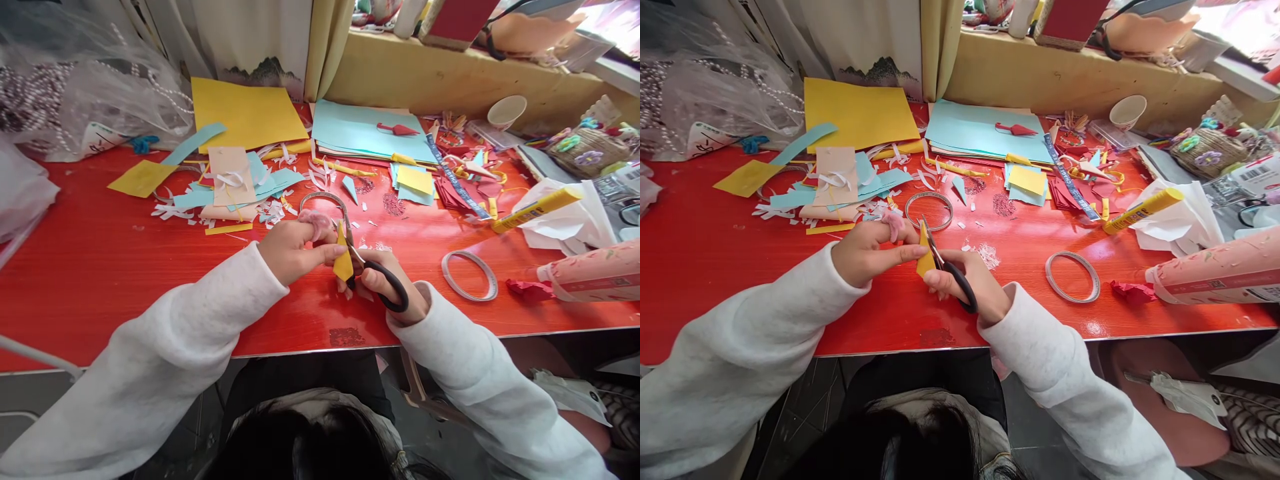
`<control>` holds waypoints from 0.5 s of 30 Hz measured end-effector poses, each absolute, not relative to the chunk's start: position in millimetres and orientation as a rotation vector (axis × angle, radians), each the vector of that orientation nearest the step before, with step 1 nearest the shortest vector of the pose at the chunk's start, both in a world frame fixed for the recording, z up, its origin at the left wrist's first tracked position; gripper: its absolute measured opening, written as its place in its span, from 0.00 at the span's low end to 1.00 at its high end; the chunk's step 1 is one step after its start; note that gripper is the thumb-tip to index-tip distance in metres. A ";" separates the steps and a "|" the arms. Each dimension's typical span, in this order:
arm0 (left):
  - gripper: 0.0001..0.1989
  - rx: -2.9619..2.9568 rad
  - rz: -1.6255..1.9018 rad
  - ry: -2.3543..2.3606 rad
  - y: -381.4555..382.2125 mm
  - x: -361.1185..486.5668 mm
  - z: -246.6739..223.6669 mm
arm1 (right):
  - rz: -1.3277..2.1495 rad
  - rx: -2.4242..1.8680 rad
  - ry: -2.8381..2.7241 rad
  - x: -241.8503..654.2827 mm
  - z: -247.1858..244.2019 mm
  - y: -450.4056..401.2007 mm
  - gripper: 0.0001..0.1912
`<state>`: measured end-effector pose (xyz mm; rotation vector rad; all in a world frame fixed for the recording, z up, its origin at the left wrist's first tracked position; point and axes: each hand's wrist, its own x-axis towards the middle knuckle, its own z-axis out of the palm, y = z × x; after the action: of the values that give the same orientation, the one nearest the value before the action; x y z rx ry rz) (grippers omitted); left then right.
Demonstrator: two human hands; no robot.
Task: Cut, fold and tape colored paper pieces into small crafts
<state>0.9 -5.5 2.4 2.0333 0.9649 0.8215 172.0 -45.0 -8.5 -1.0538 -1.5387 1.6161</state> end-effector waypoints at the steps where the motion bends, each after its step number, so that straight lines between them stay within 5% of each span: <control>1: 0.15 2.039 0.837 0.967 -5.3 1.0 2.3 | 1.617 -1.070 -1.538 171.6 -7.8 -45.0 0.28; 15: 0.15 2.069 0.862 0.943 -5.4 2.6 0.6 | 1.611 -1.171 -1.459 168.5 -9.2 -46.6 0.25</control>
<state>2.6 -5.4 0.6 2.0691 0.9430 0.8620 168.5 -46.6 -9.2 -1.1706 -1.4585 1.6109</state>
